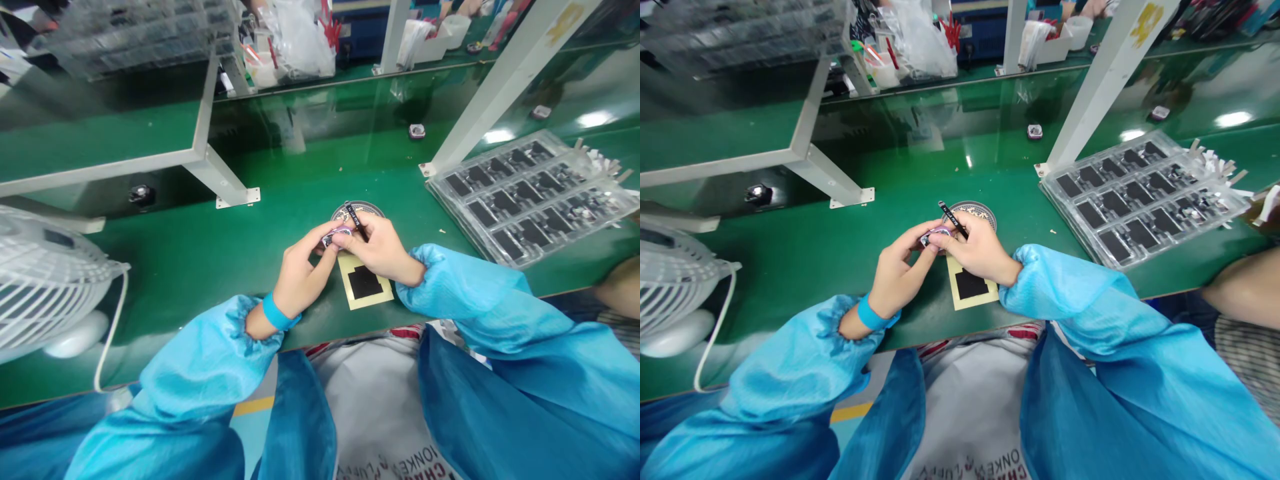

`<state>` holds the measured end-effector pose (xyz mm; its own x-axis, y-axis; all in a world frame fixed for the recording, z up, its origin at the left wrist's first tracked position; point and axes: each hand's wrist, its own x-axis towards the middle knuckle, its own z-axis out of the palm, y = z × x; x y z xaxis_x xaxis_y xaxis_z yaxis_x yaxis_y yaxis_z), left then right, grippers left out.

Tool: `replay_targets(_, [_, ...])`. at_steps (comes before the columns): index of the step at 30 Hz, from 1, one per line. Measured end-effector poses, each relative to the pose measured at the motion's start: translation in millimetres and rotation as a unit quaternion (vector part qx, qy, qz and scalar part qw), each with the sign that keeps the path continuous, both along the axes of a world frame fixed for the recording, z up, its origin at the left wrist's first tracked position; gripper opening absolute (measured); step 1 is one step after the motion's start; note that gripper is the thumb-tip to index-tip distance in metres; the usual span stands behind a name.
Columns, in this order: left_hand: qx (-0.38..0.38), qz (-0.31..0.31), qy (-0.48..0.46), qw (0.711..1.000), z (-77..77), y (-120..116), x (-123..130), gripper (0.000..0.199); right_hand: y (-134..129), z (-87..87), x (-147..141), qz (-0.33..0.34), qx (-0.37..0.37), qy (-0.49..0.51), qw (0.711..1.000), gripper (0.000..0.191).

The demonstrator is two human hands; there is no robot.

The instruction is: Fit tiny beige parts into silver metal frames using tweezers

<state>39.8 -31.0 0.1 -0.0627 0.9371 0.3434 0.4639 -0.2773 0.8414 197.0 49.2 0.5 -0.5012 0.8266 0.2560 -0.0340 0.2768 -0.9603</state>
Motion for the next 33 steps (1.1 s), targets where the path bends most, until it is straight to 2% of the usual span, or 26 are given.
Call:
replay_targets(7, [0.018,0.040,-0.006,0.999,2.8,-3,5,0.031,-4,2.9,1,-0.003,0.014,-0.016,1.000,0.042])
replay_targets(25, [-0.004,0.069,-0.083,0.994,-5.2,1,10,0.028,6,-5.3,-6,0.002,-0.004,-0.025,1.000,0.048])
replay_targets(30, [-0.057,0.019,-0.192,0.980,-8.4,12,5,0.038,15,-4.1,-8,0.006,-0.037,-0.041,0.998,0.053])
replay_targets(33, [-0.082,0.006,-0.227,0.970,-6.3,14,1,0.043,15,1.1,-4,0.035,-0.064,-0.023,0.997,0.053])
